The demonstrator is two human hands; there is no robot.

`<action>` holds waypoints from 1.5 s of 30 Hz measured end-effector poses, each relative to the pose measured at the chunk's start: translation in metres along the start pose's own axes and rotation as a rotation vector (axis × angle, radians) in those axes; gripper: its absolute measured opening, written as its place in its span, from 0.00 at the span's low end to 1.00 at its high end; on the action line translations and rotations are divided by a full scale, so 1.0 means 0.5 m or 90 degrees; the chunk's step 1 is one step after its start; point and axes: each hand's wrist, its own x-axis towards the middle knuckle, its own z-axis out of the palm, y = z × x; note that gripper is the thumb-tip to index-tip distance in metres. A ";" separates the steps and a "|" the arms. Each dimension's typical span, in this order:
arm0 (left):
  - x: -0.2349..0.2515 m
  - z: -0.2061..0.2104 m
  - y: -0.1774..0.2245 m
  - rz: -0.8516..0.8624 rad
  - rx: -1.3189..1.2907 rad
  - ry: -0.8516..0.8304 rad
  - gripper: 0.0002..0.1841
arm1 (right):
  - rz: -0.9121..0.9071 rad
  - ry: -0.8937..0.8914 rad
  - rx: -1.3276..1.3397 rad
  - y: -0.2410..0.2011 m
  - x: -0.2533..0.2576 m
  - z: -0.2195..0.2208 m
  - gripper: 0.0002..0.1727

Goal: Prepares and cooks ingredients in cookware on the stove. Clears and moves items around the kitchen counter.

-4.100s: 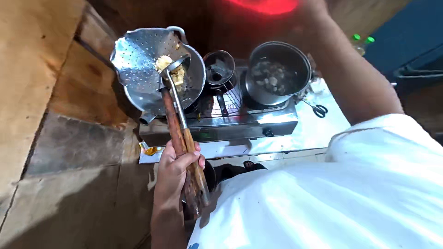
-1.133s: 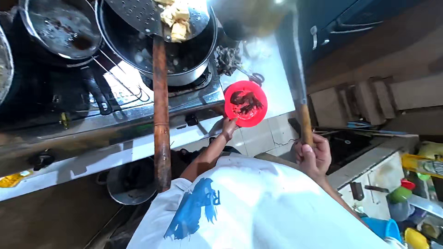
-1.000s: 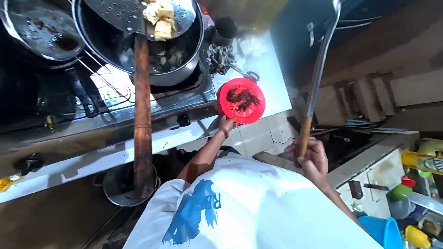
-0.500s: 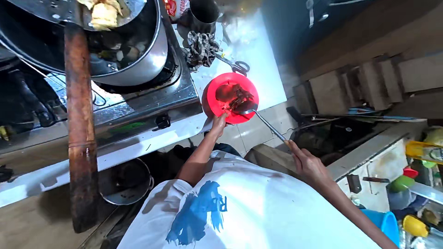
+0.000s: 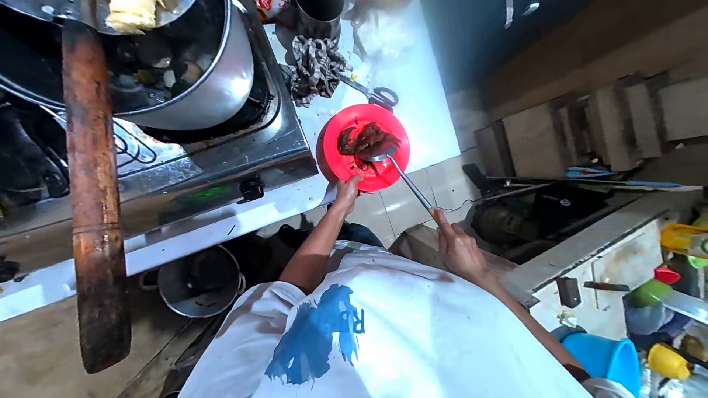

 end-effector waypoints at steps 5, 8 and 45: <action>-0.004 0.009 0.004 0.005 -0.007 0.013 0.13 | 0.038 -0.029 -0.010 -0.055 0.015 0.022 0.31; -0.003 0.019 -0.001 0.015 -0.018 0.031 0.13 | 0.049 -0.041 0.002 -0.076 0.030 0.039 0.32; -0.002 0.028 -0.023 0.054 -0.065 0.039 0.17 | 0.143 -0.067 -0.017 -0.060 -0.088 -0.008 0.32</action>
